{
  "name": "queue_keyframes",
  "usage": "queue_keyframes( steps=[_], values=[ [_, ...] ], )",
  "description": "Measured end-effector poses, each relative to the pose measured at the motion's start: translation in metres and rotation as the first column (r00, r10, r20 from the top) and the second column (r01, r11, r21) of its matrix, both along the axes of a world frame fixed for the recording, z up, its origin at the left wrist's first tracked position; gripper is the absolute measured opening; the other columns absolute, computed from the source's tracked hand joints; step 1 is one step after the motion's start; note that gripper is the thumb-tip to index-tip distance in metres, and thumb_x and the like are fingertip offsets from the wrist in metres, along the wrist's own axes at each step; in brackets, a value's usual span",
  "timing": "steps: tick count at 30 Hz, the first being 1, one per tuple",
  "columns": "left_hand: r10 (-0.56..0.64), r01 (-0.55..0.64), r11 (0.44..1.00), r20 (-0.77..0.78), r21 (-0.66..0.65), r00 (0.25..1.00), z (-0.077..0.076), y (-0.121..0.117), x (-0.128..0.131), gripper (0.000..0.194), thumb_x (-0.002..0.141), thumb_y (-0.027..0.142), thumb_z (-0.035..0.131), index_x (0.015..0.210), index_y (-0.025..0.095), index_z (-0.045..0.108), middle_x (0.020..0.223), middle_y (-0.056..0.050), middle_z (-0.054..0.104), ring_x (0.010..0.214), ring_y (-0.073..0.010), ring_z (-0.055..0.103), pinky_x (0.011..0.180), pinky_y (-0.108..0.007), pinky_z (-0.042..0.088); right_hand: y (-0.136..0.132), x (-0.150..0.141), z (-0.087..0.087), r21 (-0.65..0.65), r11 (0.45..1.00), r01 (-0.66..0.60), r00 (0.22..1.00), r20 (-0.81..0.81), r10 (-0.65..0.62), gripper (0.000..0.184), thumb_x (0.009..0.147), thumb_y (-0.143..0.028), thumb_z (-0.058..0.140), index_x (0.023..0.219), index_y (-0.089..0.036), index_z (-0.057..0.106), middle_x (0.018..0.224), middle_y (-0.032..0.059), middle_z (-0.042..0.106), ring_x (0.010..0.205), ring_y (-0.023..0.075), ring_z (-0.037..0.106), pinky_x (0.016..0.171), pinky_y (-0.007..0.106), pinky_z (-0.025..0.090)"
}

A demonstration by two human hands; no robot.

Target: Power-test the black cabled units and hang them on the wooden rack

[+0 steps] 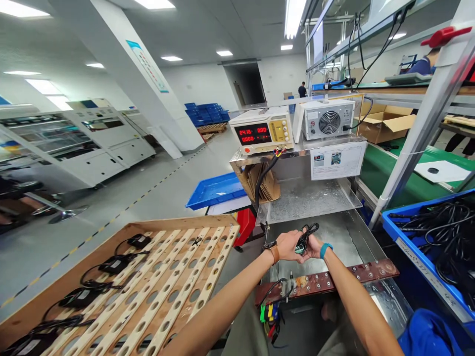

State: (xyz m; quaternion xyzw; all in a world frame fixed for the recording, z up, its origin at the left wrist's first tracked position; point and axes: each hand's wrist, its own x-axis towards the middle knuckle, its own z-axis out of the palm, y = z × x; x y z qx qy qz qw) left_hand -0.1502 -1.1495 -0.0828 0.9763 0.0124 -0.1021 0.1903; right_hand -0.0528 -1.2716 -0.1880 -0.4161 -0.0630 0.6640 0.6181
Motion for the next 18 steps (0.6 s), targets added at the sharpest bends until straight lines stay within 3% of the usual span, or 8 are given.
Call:
queue_keyframes(
  steps=[3, 6, 11, 14, 18],
  values=[
    [0.084, -0.088, 0.992, 0.047, 0.093, 0.995, -0.002, -0.011, -0.003, 0.076, 0.055, 0.058, 0.085, 0.114, 0.020, 0.056, 0.113, -0.014, 0.059, 0.112, -0.0348, 0.056, 0.097, -0.041, 0.042, 0.002, -0.002, 0.003, -0.010, 0.997, 0.081, 0.996, 0.049, -0.080, 0.060, 0.100, -0.063, 0.023, 0.104, -0.015, 0.059, 0.087, 0.0116, 0.066, 0.073, 0.0250, 0.065, 0.069, 0.039, 0.057],
    [0.252, -0.276, 0.948, 0.152, 0.161, 0.956, -0.008, -0.021, -0.003, 0.063, 0.071, 0.065, 0.070, 0.110, 0.018, 0.054, 0.112, -0.016, 0.060, 0.110, -0.0338, 0.057, 0.091, -0.040, 0.045, 0.006, -0.001, 0.001, 0.025, 0.975, 0.220, 0.971, 0.089, -0.221, 0.056, 0.101, -0.062, 0.026, 0.109, -0.018, 0.059, 0.091, 0.0100, 0.065, 0.072, 0.0232, 0.065, 0.074, 0.041, 0.058],
    [0.619, -0.629, 0.777, 0.191, -0.008, 0.762, -0.018, -0.024, 0.003, 0.044, 0.089, 0.059, 0.049, 0.105, 0.018, 0.053, 0.107, -0.014, 0.066, 0.102, -0.0283, 0.064, 0.081, -0.034, 0.046, 0.011, 0.005, -0.007, 0.058, 0.917, 0.394, 0.910, 0.114, -0.398, 0.058, 0.102, -0.065, 0.024, 0.116, -0.020, 0.057, 0.097, 0.0096, 0.066, 0.080, 0.0221, 0.065, 0.082, 0.045, 0.056],
    [0.723, -0.722, 0.689, 0.129, -0.063, 0.678, -0.022, -0.026, 0.012, 0.050, 0.089, 0.061, 0.046, 0.108, 0.015, 0.053, 0.108, -0.018, 0.067, 0.102, -0.0301, 0.066, 0.079, -0.034, 0.047, 0.014, 0.005, -0.008, 0.072, 0.890, 0.449, 0.881, 0.130, -0.455, 0.059, 0.102, -0.066, 0.023, 0.118, -0.021, 0.056, 0.102, 0.0097, 0.066, 0.088, 0.0230, 0.065, 0.085, 0.043, 0.055],
    [0.755, -0.758, 0.653, 0.088, -0.006, 0.650, -0.023, -0.034, 0.025, 0.068, 0.080, 0.070, 0.053, 0.112, 0.010, 0.052, 0.114, -0.025, 0.064, 0.107, -0.0358, 0.064, 0.083, -0.037, 0.047, 0.016, 0.002, -0.006, 0.127, 0.845, 0.520, 0.830, 0.158, -0.535, 0.054, 0.100, -0.067, 0.030, 0.121, -0.023, 0.054, 0.109, 0.0092, 0.065, 0.098, 0.0250, 0.063, 0.085, 0.041, 0.056]
  ],
)
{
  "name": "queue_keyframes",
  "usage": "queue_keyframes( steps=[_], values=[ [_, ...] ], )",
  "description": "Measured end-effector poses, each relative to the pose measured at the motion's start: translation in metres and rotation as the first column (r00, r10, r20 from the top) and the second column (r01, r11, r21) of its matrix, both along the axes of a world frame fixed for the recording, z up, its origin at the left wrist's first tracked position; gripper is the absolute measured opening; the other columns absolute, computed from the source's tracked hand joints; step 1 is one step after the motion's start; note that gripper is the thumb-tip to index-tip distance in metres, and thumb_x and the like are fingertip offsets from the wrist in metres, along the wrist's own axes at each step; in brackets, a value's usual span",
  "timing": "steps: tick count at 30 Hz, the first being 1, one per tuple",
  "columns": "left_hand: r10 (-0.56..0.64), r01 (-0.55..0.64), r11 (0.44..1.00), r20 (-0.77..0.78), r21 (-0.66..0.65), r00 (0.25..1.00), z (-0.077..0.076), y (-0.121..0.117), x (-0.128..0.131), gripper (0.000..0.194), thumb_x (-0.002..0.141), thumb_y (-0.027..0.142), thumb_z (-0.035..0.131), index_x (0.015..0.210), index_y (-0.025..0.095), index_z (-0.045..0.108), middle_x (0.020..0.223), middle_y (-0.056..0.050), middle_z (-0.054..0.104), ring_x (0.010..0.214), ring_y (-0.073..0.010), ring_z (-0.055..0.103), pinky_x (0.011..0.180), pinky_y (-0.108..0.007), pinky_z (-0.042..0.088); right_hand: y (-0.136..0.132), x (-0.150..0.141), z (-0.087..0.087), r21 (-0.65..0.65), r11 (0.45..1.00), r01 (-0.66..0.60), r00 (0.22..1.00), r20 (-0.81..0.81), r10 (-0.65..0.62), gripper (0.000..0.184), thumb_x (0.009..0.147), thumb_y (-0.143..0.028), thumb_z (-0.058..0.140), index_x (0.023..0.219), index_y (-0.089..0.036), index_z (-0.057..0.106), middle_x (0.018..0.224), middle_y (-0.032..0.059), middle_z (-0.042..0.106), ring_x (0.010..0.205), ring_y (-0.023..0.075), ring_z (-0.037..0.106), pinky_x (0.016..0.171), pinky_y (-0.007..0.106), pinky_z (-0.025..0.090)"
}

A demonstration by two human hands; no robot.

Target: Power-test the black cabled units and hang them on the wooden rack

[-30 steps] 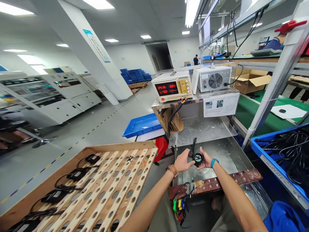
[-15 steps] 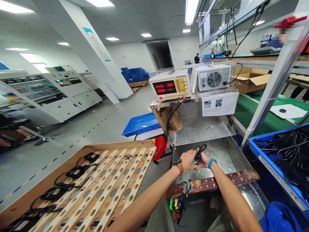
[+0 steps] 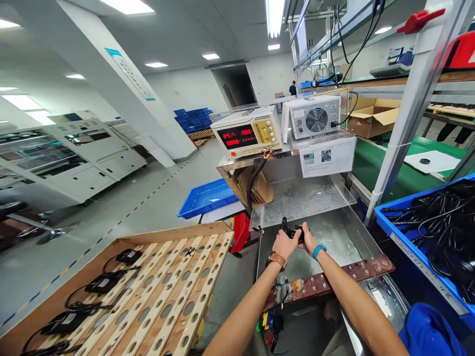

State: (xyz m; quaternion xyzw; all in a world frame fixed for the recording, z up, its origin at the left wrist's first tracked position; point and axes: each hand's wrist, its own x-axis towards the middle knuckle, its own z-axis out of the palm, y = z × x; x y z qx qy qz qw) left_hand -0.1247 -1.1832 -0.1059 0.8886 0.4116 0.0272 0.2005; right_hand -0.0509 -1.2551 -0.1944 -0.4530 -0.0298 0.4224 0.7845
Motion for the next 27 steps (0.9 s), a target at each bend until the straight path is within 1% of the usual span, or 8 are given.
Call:
queue_keyframes(
  steps=[5, 9, 12, 14, 18, 21, 23, 27],
  values=[
    [0.036, -0.037, 0.998, -0.017, -0.052, 0.999, 0.003, -0.002, 0.013, 0.075, 0.077, 0.073, 0.054, 0.113, 0.007, 0.050, 0.108, -0.027, 0.067, 0.104, -0.0383, 0.066, 0.082, -0.040, 0.049, 0.006, -0.001, -0.002, -0.003, 0.993, 0.121, 0.992, 0.021, -0.121, 0.053, 0.096, -0.069, 0.037, 0.124, -0.026, 0.047, 0.119, 0.0080, 0.060, 0.108, 0.0257, 0.059, 0.082, 0.037, 0.057],
    [0.077, -0.077, 0.994, -0.007, -0.073, 0.997, 0.006, 0.002, 0.017, 0.069, 0.081, 0.069, 0.051, 0.111, 0.006, 0.053, 0.107, -0.027, 0.068, 0.104, -0.0387, 0.066, 0.082, -0.041, 0.049, 0.009, 0.000, -0.003, 0.008, 0.990, 0.142, 0.988, 0.054, -0.142, 0.053, 0.094, -0.069, 0.038, 0.124, -0.027, 0.046, 0.126, 0.0072, 0.055, 0.116, 0.0258, 0.053, 0.078, 0.032, 0.057],
    [0.074, -0.074, 0.993, -0.002, -0.095, 0.997, 0.007, 0.003, 0.019, 0.065, 0.083, 0.065, 0.050, 0.111, 0.006, 0.055, 0.108, -0.028, 0.068, 0.105, -0.0372, 0.066, 0.083, -0.039, 0.049, 0.008, -0.001, -0.001, 0.026, 0.986, 0.163, 0.978, 0.129, -0.165, 0.052, 0.091, -0.070, 0.045, 0.121, -0.027, 0.047, 0.130, 0.0057, 0.051, 0.121, 0.0259, 0.049, 0.076, 0.029, 0.057],
    [0.070, -0.069, 0.991, 0.006, -0.117, 0.998, 0.007, 0.003, 0.020, 0.065, 0.083, 0.065, 0.050, 0.111, 0.006, 0.057, 0.108, -0.028, 0.068, 0.105, -0.0367, 0.066, 0.083, -0.039, 0.049, 0.008, -0.002, 0.000, 0.053, 0.983, 0.178, 0.972, 0.146, -0.184, 0.052, 0.090, -0.070, 0.046, 0.120, -0.028, 0.047, 0.133, 0.0052, 0.048, 0.123, 0.0258, 0.046, 0.076, 0.029, 0.057],
    [0.083, -0.077, 0.986, 0.037, -0.149, 0.996, 0.004, 0.004, 0.020, 0.062, 0.082, 0.062, 0.054, 0.108, 0.007, 0.062, 0.106, -0.027, 0.069, 0.105, -0.0372, 0.066, 0.083, -0.039, 0.049, 0.007, -0.002, 0.002, 0.074, 0.981, 0.178, 0.975, 0.122, -0.186, 0.051, 0.092, -0.068, 0.042, 0.124, -0.028, 0.045, 0.129, 0.0058, 0.051, 0.121, 0.0266, 0.049, 0.077, 0.031, 0.057],
    [0.082, -0.068, 0.984, 0.079, -0.163, 0.993, 0.002, 0.006, 0.019, 0.056, 0.083, 0.060, 0.053, 0.104, 0.010, 0.064, 0.106, -0.024, 0.071, 0.105, -0.0350, 0.067, 0.082, -0.037, 0.050, 0.007, 0.000, 0.002, 0.072, 0.982, 0.176, 0.976, 0.114, -0.183, 0.052, 0.095, -0.067, 0.036, 0.127, -0.027, 0.045, 0.129, 0.0070, 0.053, 0.119, 0.0273, 0.051, 0.078, 0.033, 0.056],
    [0.102, -0.084, 0.982, 0.105, -0.168, 0.989, 0.002, 0.007, 0.018, 0.055, 0.084, 0.060, 0.051, 0.104, 0.011, 0.065, 0.106, -0.023, 0.071, 0.105, -0.0337, 0.067, 0.083, -0.036, 0.050, 0.008, 0.001, 0.001, 0.047, 0.984, 0.174, 0.977, 0.118, -0.178, 0.056, 0.094, -0.070, 0.032, 0.128, -0.027, 0.045, 0.126, 0.0077, 0.056, 0.115, 0.0277, 0.054, 0.078, 0.035, 0.056],
    [0.155, -0.127, 0.974, 0.143, -0.188, 0.978, 0.000, 0.010, 0.017, 0.054, 0.082, 0.058, 0.055, 0.104, 0.009, 0.065, 0.105, -0.023, 0.071, 0.105, -0.0348, 0.067, 0.084, -0.037, 0.050, 0.012, 0.001, -0.005, -0.022, 0.982, 0.187, 0.969, 0.166, -0.181, 0.063, 0.091, -0.077, 0.026, 0.125, -0.027, 0.043, 0.119, 0.0074, 0.060, 0.108, 0.0277, 0.058, 0.077, 0.036, 0.056]
  ],
)
